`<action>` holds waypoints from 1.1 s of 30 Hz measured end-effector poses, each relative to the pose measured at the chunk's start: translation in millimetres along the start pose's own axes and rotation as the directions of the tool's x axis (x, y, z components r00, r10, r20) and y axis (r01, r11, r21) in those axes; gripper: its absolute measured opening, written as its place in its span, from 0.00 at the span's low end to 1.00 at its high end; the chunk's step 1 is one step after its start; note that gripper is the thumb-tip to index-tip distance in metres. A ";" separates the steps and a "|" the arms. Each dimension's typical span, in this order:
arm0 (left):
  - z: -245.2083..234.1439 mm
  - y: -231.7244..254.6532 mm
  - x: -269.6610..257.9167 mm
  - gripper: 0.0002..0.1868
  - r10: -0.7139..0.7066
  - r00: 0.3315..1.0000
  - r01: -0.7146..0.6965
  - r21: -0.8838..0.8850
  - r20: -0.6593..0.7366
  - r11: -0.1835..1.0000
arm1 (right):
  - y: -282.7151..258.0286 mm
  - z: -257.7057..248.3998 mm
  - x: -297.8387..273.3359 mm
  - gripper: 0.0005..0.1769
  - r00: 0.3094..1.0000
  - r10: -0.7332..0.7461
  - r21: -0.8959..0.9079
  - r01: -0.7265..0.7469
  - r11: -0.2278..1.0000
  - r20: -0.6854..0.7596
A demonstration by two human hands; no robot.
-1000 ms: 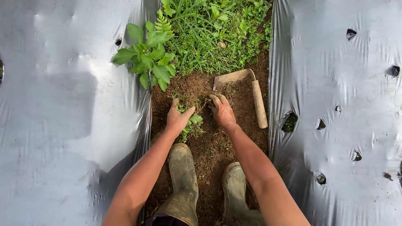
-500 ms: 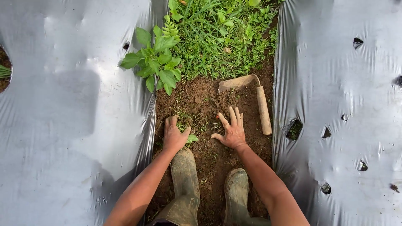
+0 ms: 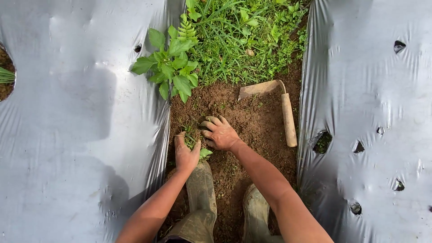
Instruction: Weeding a garden bed using a hand hoe and manual pulling between rows covered in plastic mulch.
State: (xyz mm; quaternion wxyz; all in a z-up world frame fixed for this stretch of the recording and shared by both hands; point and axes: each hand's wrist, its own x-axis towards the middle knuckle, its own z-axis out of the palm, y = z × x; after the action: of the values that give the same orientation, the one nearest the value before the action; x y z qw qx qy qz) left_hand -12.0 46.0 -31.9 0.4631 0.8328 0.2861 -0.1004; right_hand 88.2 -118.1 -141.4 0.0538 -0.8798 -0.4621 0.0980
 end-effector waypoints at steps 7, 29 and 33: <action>25.4 23.3 8.6 0.39 0.009 0.982 0.015 -0.124 0.189 0.992 | 71.7 -2.7 -83.8 0.21 0.808 0.373 0.119 -0.360 0.925 -0.456; 14.4 26.2 7.6 0.44 -0.206 0.961 0.227 -0.096 0.184 0.969 | 15.4 -37.1 -24.5 0.19 0.974 0.191 0.388 -0.132 0.912 -0.118; 16.8 20.3 12.5 0.45 -0.218 0.958 0.238 -0.094 0.185 0.967 | 40.2 -49.4 19.4 0.33 0.933 0.313 0.392 -0.223 0.892 -0.181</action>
State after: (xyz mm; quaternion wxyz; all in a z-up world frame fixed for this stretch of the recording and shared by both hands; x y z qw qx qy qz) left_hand 11.5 28.5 -32.0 0.5191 0.7539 0.3444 -0.2087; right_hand 142.1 -125.2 -103.1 0.2574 -0.9151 -0.2992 0.0822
